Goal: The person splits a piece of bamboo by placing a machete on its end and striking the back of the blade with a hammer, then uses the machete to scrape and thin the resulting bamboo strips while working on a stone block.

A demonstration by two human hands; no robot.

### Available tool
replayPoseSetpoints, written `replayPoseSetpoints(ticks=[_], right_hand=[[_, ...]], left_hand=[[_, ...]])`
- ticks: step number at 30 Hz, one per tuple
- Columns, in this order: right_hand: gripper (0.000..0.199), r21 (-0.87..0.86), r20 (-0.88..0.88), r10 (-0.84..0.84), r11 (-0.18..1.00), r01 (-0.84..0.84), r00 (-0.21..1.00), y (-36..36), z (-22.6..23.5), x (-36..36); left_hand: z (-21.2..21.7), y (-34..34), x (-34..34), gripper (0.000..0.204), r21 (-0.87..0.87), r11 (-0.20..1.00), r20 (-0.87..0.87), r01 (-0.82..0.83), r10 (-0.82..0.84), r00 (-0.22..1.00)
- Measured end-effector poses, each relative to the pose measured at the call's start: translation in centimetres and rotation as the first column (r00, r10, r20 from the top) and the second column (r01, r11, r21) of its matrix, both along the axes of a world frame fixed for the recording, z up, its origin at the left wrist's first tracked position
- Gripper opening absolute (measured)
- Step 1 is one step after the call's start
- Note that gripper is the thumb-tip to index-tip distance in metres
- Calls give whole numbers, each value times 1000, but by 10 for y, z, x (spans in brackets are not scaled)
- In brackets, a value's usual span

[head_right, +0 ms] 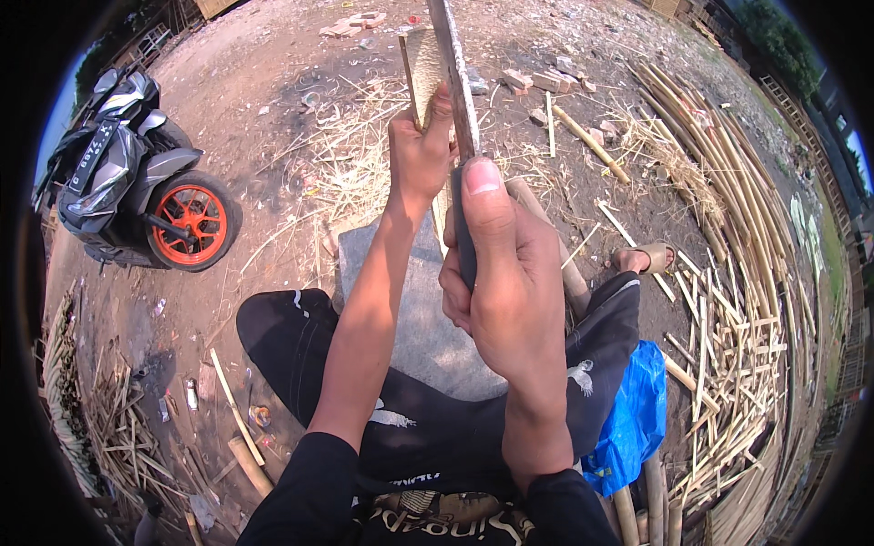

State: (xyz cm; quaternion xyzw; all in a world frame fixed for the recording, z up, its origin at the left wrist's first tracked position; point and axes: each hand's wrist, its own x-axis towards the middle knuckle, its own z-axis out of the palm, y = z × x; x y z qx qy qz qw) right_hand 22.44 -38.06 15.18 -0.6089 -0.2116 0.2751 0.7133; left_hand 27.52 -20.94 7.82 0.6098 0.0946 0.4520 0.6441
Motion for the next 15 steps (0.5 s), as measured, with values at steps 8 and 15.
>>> replayPoseSetpoints(ticks=[8, 15], right_hand=[[58, 0, -24, 80, 997, -80, 997, 6, -4, 4], [54, 73, -33, 127, 990, -124, 991, 21, 3, -10]], left_hand=[[-5, 5, -2, 59, 46, 999, 45, -13, 11, 999], [-9, 25, 2, 46, -58, 972, 73, 227, -223, 972]])
